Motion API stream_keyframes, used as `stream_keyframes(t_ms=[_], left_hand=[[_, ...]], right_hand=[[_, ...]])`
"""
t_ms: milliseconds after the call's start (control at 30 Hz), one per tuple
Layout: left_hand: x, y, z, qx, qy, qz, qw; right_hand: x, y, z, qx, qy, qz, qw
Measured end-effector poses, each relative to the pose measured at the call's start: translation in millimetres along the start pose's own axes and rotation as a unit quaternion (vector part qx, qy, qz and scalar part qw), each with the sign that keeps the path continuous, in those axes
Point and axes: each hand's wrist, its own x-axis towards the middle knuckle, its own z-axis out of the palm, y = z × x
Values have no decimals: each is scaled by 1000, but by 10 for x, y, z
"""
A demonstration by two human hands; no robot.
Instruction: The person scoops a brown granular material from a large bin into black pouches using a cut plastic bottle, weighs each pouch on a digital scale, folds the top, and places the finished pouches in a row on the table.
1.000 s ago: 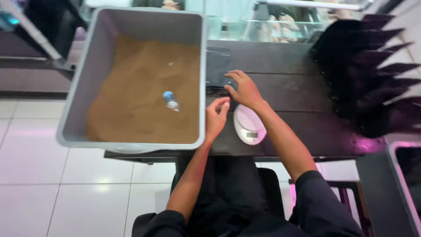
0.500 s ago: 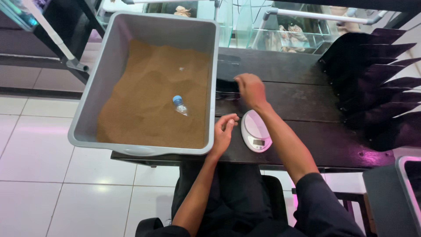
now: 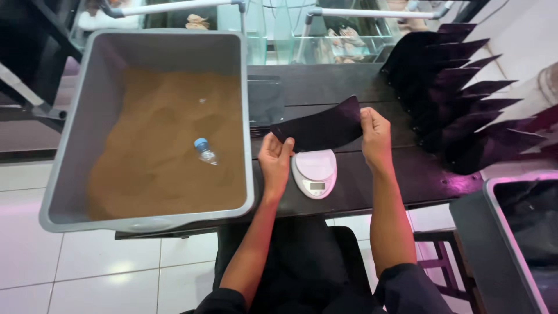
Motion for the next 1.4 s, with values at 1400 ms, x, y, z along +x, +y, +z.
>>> stream_keyframes(t_ms=[1400], left_hand=[[-452, 493, 148, 268, -160, 146, 939]], right_hand=[[-847, -890, 424, -213, -125, -233, 940]])
